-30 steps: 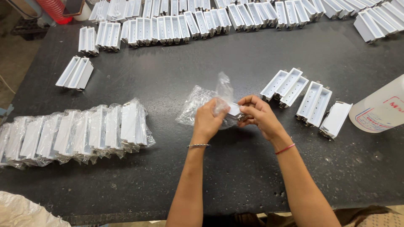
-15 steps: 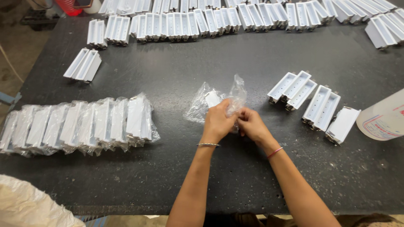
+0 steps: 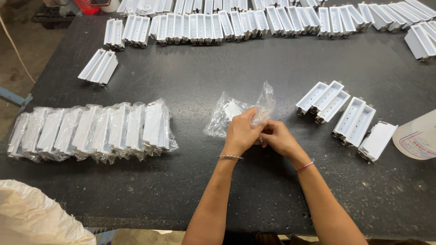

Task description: The person wraps white rectangular components individually in clear plastic bags. They pick up a component, place it in a bag, fold the plastic around it, and set the wrapped unit aside. The process is repeated multiple times across the table.

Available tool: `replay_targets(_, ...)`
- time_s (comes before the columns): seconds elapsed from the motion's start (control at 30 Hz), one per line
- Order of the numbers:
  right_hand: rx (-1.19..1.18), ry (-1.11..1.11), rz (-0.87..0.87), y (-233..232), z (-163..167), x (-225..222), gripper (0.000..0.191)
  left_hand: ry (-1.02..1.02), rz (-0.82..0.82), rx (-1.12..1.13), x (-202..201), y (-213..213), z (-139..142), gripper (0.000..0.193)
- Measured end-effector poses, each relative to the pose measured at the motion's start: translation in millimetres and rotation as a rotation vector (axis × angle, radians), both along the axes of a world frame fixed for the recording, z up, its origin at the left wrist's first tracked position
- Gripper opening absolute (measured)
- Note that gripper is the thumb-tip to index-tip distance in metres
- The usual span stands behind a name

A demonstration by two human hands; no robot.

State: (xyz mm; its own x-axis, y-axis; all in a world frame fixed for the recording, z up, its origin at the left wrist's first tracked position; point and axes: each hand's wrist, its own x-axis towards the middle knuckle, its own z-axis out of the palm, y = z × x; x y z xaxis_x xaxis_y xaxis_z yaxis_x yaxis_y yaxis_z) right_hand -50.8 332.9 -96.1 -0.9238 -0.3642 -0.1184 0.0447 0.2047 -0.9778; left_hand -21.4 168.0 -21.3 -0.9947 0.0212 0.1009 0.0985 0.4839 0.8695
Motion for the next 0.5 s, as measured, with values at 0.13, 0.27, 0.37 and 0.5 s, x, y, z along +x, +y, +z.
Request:
replay_targets(0.13,-0.034,-0.001,0.005,2,6,3,0.019,0.038,0.007,-0.065,1,-3,-1,0.037)
replay_targets(0.27,0.009,0.024,-0.003,13,22,6,0.023,0.002,0.022,-0.067,0,-7,1,0.039)
replay_targets(0.37,0.022,-0.019,-0.01,19,24,3,0.023,-0.012,0.015,-0.052,1,-6,4,0.041)
replay_targets(0.5,-0.064,0.008,-0.057,8,6,-2,0.017,-0.002,-0.02,-0.064,3,-1,2,0.036)
